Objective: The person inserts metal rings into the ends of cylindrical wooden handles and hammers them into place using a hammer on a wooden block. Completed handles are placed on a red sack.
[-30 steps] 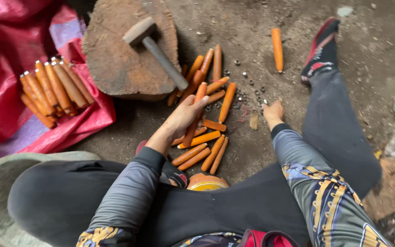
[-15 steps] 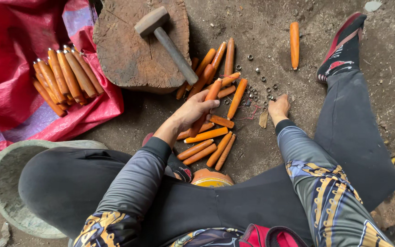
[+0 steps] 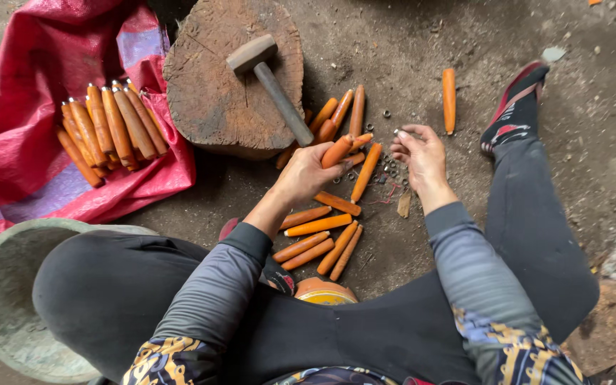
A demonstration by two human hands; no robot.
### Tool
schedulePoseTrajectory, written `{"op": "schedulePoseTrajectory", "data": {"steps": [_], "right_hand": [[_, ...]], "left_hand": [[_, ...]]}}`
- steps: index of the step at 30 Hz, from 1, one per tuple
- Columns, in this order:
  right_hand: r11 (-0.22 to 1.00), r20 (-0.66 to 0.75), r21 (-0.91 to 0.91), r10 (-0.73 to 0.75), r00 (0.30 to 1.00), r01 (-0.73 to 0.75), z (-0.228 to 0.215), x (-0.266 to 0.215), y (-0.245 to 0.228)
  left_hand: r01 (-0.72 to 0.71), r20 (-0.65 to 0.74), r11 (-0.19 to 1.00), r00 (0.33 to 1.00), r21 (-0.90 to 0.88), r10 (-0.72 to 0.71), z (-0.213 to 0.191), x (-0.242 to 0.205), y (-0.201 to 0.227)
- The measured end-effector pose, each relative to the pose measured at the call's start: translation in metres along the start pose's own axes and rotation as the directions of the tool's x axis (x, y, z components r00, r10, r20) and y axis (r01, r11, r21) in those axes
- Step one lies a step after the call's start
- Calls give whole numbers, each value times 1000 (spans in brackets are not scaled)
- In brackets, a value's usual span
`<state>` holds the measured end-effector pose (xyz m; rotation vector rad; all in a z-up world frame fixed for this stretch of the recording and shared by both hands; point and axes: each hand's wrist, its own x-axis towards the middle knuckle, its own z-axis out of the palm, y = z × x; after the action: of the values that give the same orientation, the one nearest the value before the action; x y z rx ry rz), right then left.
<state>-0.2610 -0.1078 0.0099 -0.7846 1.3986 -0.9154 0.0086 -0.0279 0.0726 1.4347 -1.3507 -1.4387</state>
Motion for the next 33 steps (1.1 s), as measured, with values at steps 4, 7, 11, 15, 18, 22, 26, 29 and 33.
{"op": "schedulePoseTrajectory", "data": {"steps": [4,7,11,15,18,22,26,29,33], "right_hand": [[990,283,110,-111,953,83,35,-73,-67],[971,386,-5,-219,896,240,49,-117,-86],[940,465,-83,-258,847,332,61,-137,-90],[855,532,-230,-290,796,465,66,-138,-97],[731,566,-364,-318,761,576,64,-143,-109],[585,641,-457,-305,705,669,68,-148,-127],[584,650,-457,-296,700,672,80,-148,-131],[571,654,-495,-252,713,655,86,-145,-133],[747,661,-279,-307,685,604,99,-118,-127]], "left_hand": [[-204,-27,969,977,137,209,-10,-4,11],[-260,28,935,965,241,261,-11,-4,20],[-246,46,905,968,346,246,-14,-12,29],[-256,73,846,965,468,251,-23,-16,43],[-237,102,792,971,563,218,-28,-17,54],[-258,135,717,965,647,226,-34,-18,61],[-282,135,726,957,627,255,-39,-20,56],[-221,87,807,974,548,208,-38,-22,47],[-392,-189,899,884,194,427,-56,-9,29]]}}
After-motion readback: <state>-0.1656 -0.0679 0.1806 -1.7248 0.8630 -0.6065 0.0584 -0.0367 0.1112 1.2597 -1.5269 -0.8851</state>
